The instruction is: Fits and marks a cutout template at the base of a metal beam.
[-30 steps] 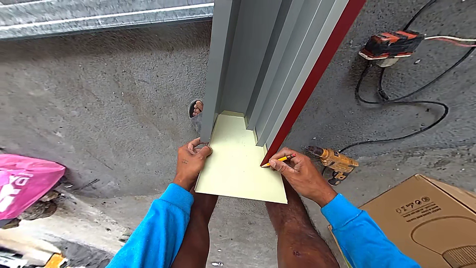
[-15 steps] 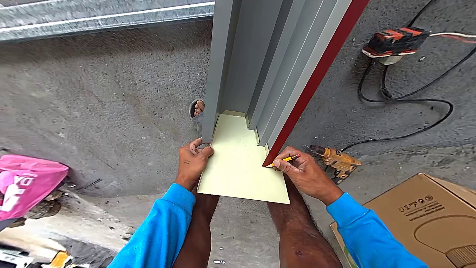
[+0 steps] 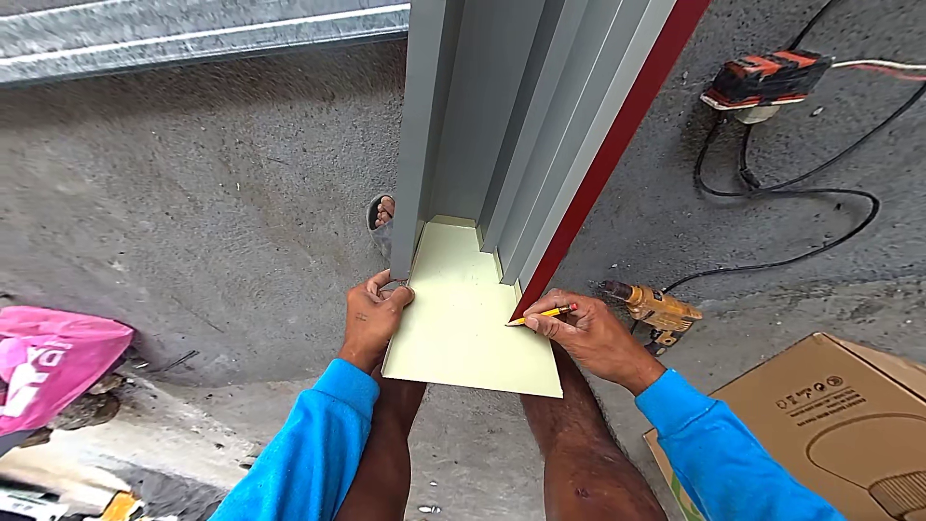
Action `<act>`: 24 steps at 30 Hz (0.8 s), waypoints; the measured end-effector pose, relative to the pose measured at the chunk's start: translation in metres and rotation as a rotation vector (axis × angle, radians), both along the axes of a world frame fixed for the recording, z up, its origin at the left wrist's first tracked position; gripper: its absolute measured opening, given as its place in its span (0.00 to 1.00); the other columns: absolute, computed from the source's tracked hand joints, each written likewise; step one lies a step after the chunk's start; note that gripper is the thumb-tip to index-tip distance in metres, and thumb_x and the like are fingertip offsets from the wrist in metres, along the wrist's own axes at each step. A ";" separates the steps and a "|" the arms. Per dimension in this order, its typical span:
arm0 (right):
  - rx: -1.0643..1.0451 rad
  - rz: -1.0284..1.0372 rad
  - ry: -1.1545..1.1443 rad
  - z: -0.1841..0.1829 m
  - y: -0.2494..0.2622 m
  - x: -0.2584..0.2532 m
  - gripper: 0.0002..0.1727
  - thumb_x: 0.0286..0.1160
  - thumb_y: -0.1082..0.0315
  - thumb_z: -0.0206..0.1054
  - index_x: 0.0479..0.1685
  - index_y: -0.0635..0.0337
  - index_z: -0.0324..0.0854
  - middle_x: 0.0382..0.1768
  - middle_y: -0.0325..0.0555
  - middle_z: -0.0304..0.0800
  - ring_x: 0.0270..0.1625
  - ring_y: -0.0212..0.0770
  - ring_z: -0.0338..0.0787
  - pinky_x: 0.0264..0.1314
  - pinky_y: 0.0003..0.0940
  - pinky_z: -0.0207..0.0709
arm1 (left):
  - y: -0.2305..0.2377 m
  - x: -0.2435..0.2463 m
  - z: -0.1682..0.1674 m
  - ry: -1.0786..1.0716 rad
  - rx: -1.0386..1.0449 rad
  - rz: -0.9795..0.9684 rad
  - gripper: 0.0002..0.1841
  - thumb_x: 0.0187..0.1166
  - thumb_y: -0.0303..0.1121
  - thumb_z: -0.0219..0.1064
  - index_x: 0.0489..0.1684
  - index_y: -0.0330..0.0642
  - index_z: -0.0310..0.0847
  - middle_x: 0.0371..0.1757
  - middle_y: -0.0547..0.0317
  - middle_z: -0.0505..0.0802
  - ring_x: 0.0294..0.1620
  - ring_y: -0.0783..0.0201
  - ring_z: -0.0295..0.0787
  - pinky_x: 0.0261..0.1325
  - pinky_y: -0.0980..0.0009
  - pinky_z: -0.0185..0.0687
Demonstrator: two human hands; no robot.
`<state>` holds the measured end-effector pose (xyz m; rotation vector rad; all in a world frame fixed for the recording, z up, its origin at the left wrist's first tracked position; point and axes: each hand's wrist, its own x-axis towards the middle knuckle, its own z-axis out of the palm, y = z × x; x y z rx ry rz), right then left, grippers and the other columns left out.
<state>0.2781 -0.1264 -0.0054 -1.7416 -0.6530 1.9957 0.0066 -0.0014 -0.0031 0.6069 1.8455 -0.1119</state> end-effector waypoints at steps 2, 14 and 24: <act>-0.026 -0.006 -0.002 0.000 0.001 0.001 0.03 0.78 0.67 0.72 0.38 0.50 0.90 0.40 0.33 0.91 0.39 0.31 0.90 0.41 0.27 0.87 | 0.000 0.000 0.000 -0.001 0.003 0.001 0.16 0.77 0.18 0.69 0.63 0.32 0.84 0.25 0.52 0.95 0.17 0.68 0.90 0.21 0.72 0.87; -0.142 -0.323 0.091 0.004 -0.006 0.010 0.10 0.85 0.61 0.61 0.44 0.58 0.82 0.48 0.48 0.94 0.50 0.46 0.95 0.56 0.45 0.91 | -0.002 -0.001 0.000 -0.015 0.000 -0.015 0.17 0.79 0.21 0.68 0.66 0.34 0.83 0.26 0.52 0.95 0.19 0.66 0.90 0.23 0.71 0.87; -0.748 -0.310 0.139 0.035 -0.013 -0.024 0.22 0.90 0.52 0.60 0.61 0.66 0.81 0.47 0.53 0.94 0.47 0.46 0.96 0.49 0.43 0.91 | 0.001 -0.009 -0.001 0.015 -0.148 -0.174 0.51 0.78 0.30 0.72 0.95 0.36 0.33 0.33 0.43 0.94 0.31 0.54 0.95 0.42 0.55 0.93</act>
